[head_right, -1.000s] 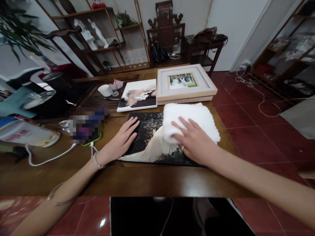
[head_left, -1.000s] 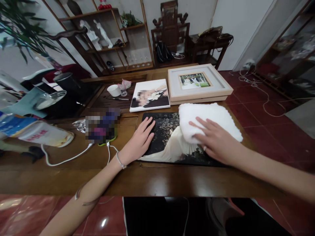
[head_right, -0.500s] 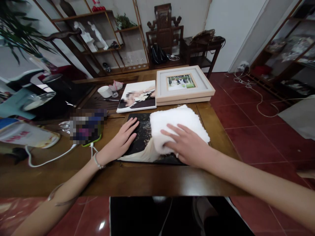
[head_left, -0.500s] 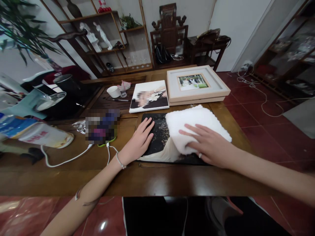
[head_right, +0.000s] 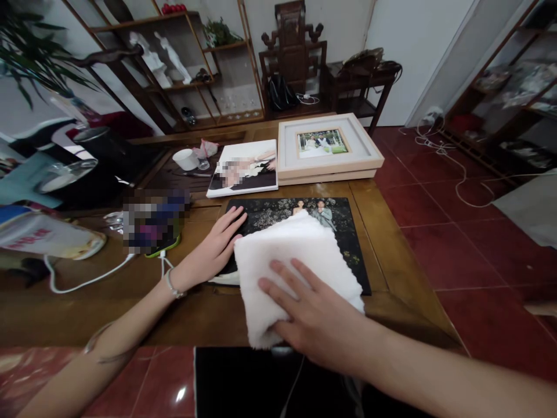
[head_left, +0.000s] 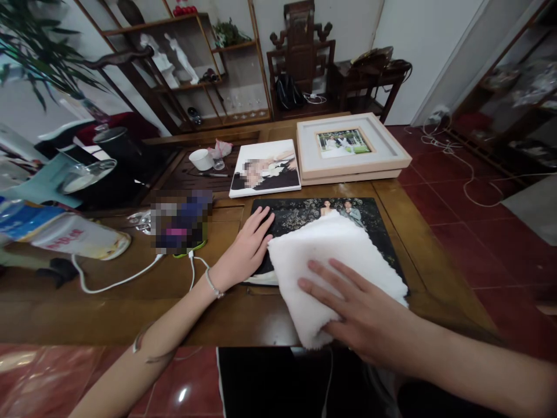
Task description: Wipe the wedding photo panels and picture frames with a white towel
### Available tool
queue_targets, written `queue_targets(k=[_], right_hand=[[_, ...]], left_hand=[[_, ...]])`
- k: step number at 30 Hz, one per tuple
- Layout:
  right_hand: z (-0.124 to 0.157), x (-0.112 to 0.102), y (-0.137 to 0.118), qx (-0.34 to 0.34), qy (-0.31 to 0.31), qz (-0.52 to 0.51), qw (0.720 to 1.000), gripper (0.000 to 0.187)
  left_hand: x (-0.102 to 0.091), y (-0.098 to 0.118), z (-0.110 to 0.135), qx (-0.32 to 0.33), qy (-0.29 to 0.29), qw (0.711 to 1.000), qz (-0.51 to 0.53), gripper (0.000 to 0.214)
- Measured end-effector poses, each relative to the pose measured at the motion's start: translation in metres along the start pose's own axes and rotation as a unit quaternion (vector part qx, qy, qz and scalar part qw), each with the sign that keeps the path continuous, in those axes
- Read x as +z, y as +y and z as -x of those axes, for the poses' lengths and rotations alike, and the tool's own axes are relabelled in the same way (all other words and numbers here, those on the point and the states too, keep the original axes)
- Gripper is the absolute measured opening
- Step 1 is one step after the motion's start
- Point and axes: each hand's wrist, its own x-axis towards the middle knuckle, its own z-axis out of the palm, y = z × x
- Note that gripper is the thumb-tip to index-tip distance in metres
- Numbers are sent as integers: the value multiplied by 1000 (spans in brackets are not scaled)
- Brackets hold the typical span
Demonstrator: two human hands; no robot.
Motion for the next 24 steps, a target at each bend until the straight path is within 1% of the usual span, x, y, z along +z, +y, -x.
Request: queue_targets(k=[2,6,9,12,14,16,19,21,22,24], right_hand=[[0,-2,6,-3,-12,-5,1000,15],[-7,-7,35,33,-37,1,999,38],[-13,-10,57,67,-36,31,997,42],[-18,-9,66,92,-26,52,994,42],[-19,-6,61,101,-18,56,993,40],[-17,-4,47,97,-15,43,994,37],[-10,-1,20,55,-16,10,998,26],[-5,-1,7,20,-14,3,1000,17],[-3,-2,4,9,-15,2,1000,15],[0,-3,9,5,-23,-4,1000,21]], left_hand=[[0,0,0,3,1,1000,2,49],[1,-1,0,1,6,1000,0,49],[1,-1,0,0,8,1000,-3,50],[1,-1,0,2,9,1000,-2,50],[1,0,0,0,7,1000,-3,50],[1,0,0,-3,5,1000,-4,50],[0,-1,0,-2,1,1000,-2,50],[1,-1,0,0,0,1000,0,49],[1,-1,0,2,0,1000,2,49],[1,-1,0,3,3,1000,2,49]])
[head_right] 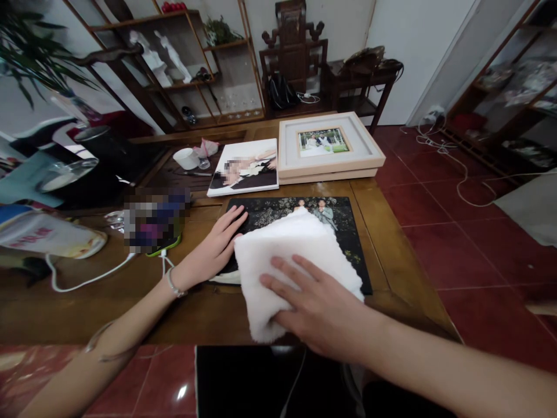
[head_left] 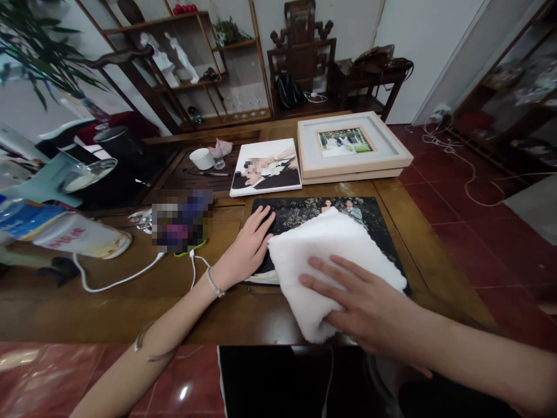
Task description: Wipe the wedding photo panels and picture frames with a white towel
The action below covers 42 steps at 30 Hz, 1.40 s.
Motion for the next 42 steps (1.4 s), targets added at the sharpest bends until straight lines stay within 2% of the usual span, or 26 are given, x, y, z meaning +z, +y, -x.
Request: queue_targets(k=[4,7,10,14,18,21,24,29,37,39,42], right_hand=[[0,-5,39,44,-1,20,999,40],[0,-7,71,94,26,64,993,40],[0,-7,85,130,42,89,987,37],[0,-2,63,133,37,84,987,37],[1,4,22,79,18,30,996,33],[2,5,4,40,10,4,999,27],[1,2,5,26,1,-3,1000,25],[-6,-4,24,43,-30,-4,999,41],[-15,-7,46,83,-12,15,996,40],[-17,-5,43,95,-5,28,995,38],[-18,-1,25,90,6,29,996,33]], left_hand=[[0,1,0,-2,3,1000,-2,50],[-1,2,0,-3,4,1000,-2,50],[-1,3,0,-3,5,1000,-4,49],[-1,2,0,-5,1,1000,-7,50],[0,2,0,-3,0,1000,-8,50],[-1,1,0,-2,-1,1000,-10,49],[-1,1,0,-1,1,1000,-10,49],[-1,0,0,-1,3,1000,-11,49],[-1,0,0,-3,1,1000,-10,50],[0,0,0,0,3,1000,-9,50],[0,-1,0,1,4,1000,-8,49]])
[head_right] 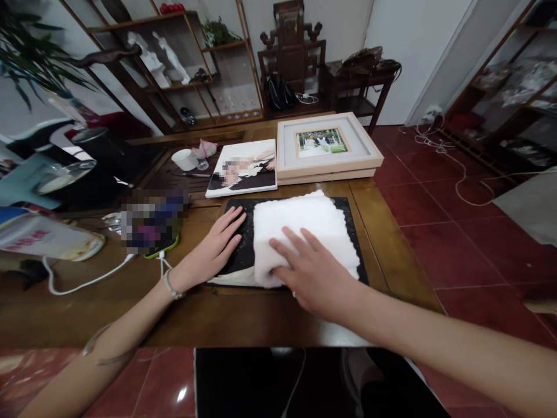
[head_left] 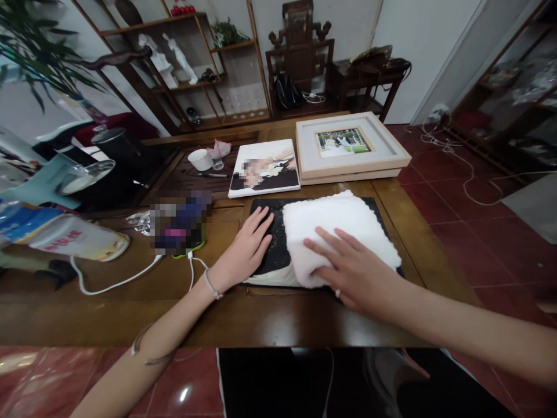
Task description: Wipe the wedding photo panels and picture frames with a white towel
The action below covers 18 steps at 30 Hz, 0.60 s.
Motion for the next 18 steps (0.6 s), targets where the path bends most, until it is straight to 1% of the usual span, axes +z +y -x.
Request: queue_targets(k=[4,6,7,9,11,15,18], right_hand=[[8,2,-31,-58,17,-29,998,14],[10,1,-35,-72,10,-46,996,13],[10,-1,-33,-70,2,-54,996,17],[8,-4,-22,-60,-14,-62,996,30],[5,-6,-4,-47,-21,-49,997,38],[0,-7,33,3,2,0,1000,39],[-1,-3,45,38,19,27,999,40]], left_hand=[[-1,-2,1,7,-14,1000,4,50],[-1,-3,2,12,-21,1000,6,51],[-1,-3,2,13,-22,1000,6,51],[-1,-3,1,11,-16,1000,5,50],[-1,-1,1,6,-7,1000,3,49],[0,1,0,-1,0,1000,-2,50],[-1,1,0,-4,-4,1000,-4,51]])
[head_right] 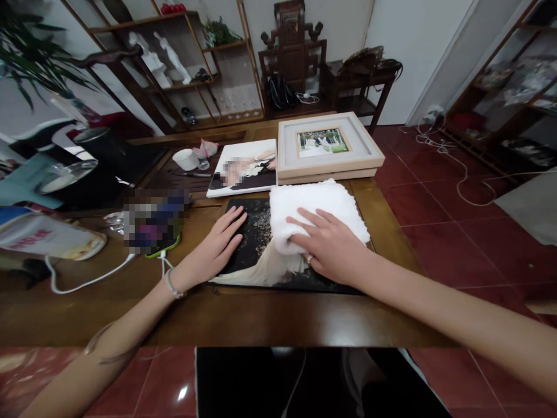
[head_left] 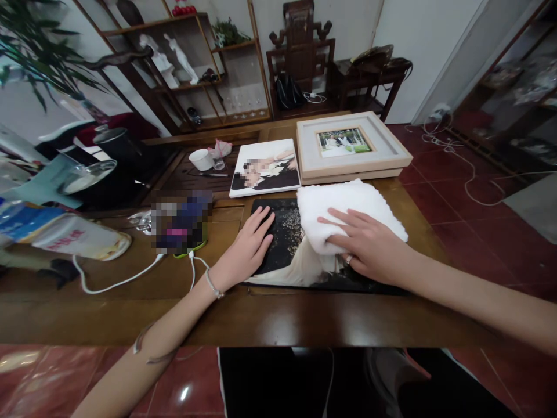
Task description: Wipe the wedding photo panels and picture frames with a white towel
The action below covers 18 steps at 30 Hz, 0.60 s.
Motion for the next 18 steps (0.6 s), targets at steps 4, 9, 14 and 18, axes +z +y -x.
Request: queue_targets(k=[4,9,14,18], right_hand=[[2,4,-8,-3,2,31,1000,39],[12,3,-34,-31,-6,22,999,41],[18,4,-44,-44,-10,11,999,42],[15,3,-37,-52,-14,0,999,45]], left_hand=[[0,0,0,0,-1,1000,2,50],[1,0,0,0,1,1000,3,50],[1,-1,0,3,1,1000,-1,50],[0,0,0,5,0,1000,-5,50]])
